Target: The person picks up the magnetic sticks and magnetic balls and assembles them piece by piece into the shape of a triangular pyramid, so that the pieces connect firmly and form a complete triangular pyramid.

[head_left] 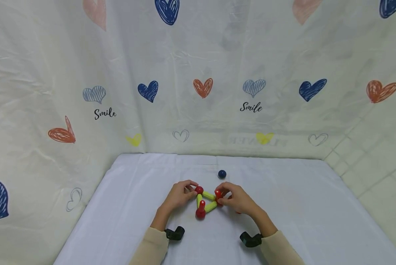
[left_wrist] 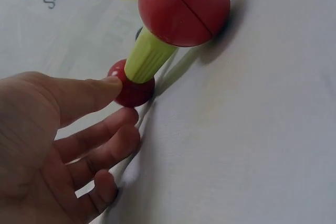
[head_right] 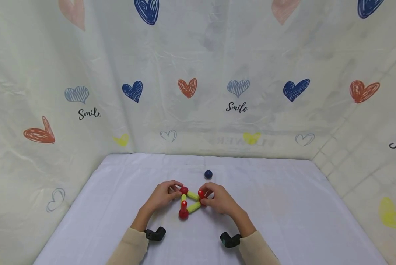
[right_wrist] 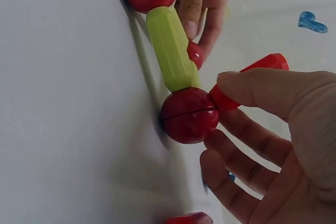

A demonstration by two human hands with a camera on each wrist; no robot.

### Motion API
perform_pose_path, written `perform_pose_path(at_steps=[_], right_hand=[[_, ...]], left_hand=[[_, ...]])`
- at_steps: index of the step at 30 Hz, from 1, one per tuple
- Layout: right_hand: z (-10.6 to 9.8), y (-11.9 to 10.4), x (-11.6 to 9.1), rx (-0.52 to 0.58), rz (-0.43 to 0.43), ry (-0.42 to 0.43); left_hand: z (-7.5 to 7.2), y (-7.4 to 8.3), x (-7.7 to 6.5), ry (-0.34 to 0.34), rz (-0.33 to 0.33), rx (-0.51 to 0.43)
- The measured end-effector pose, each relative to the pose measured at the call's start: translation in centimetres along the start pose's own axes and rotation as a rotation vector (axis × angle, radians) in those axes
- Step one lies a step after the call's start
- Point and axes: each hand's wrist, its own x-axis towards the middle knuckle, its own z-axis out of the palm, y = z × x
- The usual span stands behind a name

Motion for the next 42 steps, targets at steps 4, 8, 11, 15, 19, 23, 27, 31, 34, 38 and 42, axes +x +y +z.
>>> perform_pose_path(at_steps=[4, 8, 11, 15, 19, 23, 27, 31, 34, 38, 42], right_hand=[[-0.2, 0.2, -0.1, -0.015, 0.032, -0.023], [-0.4, 0.2, -0.2, -0.021, 0.047, -0.029], [-0.4, 0.1, -0.2, -0.026, 0.045, -0.025], [-0.3, 0.2, -0.1, -0.036, 0.05, -0.018], [-0.5, 0.3, -0.1, -0.038, 0.043, -0.022], [-1.3, 0.4, -0.4, -0.038, 0.039, -0.025], [-2.3, 0.8, -0.6, -0.059, 0.09, 0.006], [-3.4, 1.5, -1.0, -0.081, 0.182, 0.017], [-4.0, 1.9, -1.3, -0.108, 0.241, -0.004], [-4.2, 2.2, -1.5, -0.137, 0.295, -0.053], [-3.8, 2.1, -1.6, -0.15, 0.335, -0.092]], left_hand=[[-0.3, -0.1, -0.1, -0.06, -0.005, -0.006], [-0.9, -0.2, -0.3, -0.156, 0.008, -0.015], [-1.3, -0.2, -0.7, -0.24, 0.014, -0.015], [-1.6, 0.0, -0.9, -0.316, 0.012, 0.0], [-1.5, 0.4, -1.0, -0.313, 0.012, 0.005], [-1.2, 0.5, -0.9, -0.279, 0.016, 0.006], [-1.1, 0.3, -0.8, -0.255, 0.015, 0.007], [-1.1, 0.2, -0.7, -0.237, 0.033, -0.009], [-1.1, 0.1, -0.6, -0.229, 0.049, -0.038], [-1.0, 0.1, -0.4, -0.218, 0.055, -0.042], [-0.8, 0.3, -0.3, -0.211, 0.042, -0.026]])
